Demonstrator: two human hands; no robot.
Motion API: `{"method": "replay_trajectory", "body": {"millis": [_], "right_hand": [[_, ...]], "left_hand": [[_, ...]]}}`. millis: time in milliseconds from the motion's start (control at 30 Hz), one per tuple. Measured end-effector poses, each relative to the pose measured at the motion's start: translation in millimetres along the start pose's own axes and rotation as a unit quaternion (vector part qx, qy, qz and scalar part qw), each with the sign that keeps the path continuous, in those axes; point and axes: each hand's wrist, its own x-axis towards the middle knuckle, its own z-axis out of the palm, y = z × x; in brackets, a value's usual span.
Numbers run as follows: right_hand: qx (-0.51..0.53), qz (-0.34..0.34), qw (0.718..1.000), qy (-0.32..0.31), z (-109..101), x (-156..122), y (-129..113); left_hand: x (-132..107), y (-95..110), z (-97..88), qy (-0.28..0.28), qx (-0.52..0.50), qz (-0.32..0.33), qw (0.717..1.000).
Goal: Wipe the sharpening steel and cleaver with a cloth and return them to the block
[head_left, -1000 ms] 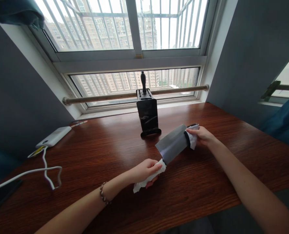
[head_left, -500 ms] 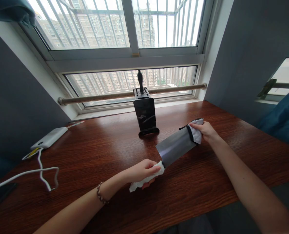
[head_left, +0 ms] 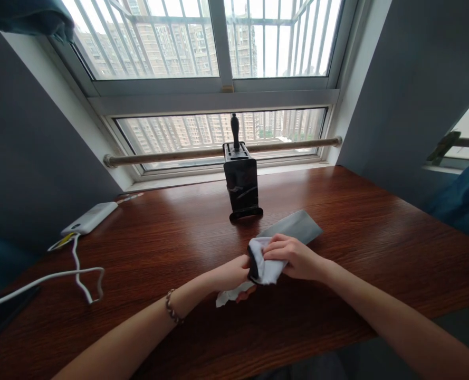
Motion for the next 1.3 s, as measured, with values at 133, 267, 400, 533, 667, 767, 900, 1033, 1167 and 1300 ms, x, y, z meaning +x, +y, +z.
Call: {"method": "replay_trajectory", "body": {"millis": [133,267,400,533,667,767,900,1033,1167,1300], "right_hand": [[-0.071,-0.021,0.997,-0.036,10,0,6],[-0.120,-0.017,0.992,-0.019,9,-4,12],[-0.156,-0.036,0.987,-0.006,17,-5,9],[-0.172,-0.012,0.985,0.029,20,-6,13],[-0.212,0.073,0.971,0.080,8,-9,29],[-0.258,0.167,0.944,0.118,-8,-15,46],[-0.295,0.258,0.904,0.172,-32,-27,71],[-0.326,0.336,0.851,0.239,-61,-40,84],[-0.346,0.361,0.800,0.332,-81,-43,77],[-0.312,0.230,0.840,0.380,-62,-29,49]], "left_hand": [[3,-4,-0.4,0.012,-0.004,0.008,1.000],[7,-10,-3.1,0.013,-0.005,0.015,1.000],[7,-11,-3.0,0.014,-0.018,-0.019,1.000],[1,-3,-0.2,0.025,-0.004,0.000,1.000],[-2,3,1.1,-0.003,0.013,0.016,1.000],[-2,5,0.8,-0.019,0.012,0.017,1.000],[-3,5,0.7,-0.023,0.002,0.023,0.999],[-4,4,0.6,-0.028,0.000,0.022,0.999],[-3,2,-0.4,-0.031,0.009,0.029,0.999],[-1,1,-1.1,-0.031,0.013,0.020,0.999]]}}
